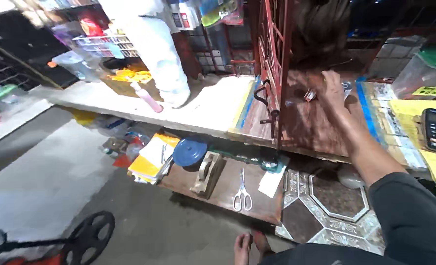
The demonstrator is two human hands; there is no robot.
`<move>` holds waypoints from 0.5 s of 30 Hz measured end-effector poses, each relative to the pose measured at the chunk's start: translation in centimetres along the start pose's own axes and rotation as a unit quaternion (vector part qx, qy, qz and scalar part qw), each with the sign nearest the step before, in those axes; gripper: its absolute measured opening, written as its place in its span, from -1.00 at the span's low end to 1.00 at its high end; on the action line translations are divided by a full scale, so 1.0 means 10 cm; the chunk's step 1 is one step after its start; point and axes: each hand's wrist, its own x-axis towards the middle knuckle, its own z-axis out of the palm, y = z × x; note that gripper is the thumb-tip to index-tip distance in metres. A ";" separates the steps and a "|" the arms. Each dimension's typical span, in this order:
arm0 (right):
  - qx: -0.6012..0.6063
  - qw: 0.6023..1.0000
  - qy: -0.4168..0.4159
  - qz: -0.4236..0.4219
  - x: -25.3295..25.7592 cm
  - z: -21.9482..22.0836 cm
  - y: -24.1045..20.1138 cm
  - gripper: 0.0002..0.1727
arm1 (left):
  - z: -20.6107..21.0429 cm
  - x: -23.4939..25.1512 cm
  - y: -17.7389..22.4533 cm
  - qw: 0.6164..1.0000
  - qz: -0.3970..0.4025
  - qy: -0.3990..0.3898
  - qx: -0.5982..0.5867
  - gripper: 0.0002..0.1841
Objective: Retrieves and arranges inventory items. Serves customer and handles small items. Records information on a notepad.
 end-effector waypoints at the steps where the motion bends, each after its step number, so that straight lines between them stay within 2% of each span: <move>1: 0.010 1.000 -0.011 0.020 0.05 0.14 -0.03 -0.32 | -0.05 0.19 0.14 0.999 0.021 -0.026 0.021 -0.76; 3: 0.018 0.993 -0.043 0.108 0.11 0.45 -0.01 -0.29 | -0.13 0.58 0.47 0.993 0.071 -0.070 0.063 -0.76; 5: 0.007 0.981 -0.056 0.188 -0.06 0.70 -0.09 -0.42 | -0.16 0.94 0.80 0.983 0.123 -0.097 0.092 -0.74; 8: -0.068 0.971 -0.100 0.205 -0.14 0.82 -0.15 -0.44 | -0.11 1.26 1.26 0.975 0.170 -0.115 0.081 -0.71; 10: -0.033 0.980 -0.059 0.186 -0.19 0.79 -0.13 -0.49 | -0.02 1.31 1.45 0.976 0.180 -0.116 0.046 -0.73; 12: -0.022 0.992 0.008 0.126 -0.40 0.68 -0.20 -0.54 | 0.08 1.24 1.49 0.976 0.178 -0.121 0.016 -0.75; 13: 0.028 0.963 -0.180 0.201 -0.39 0.19 -0.49 -0.46 | 0.13 1.18 1.45 0.976 0.177 -0.130 0.011 -0.75; 14: 0.116 0.959 -0.149 0.213 -0.53 0.07 -0.54 -0.49 | 0.18 1.11 1.38 0.974 0.176 -0.142 0.012 -0.75; 15: 0.183 0.962 -0.073 0.189 -0.72 0.09 -0.43 -0.56 | 0.22 1.02 1.29 0.972 0.170 -0.161 0.017 -0.74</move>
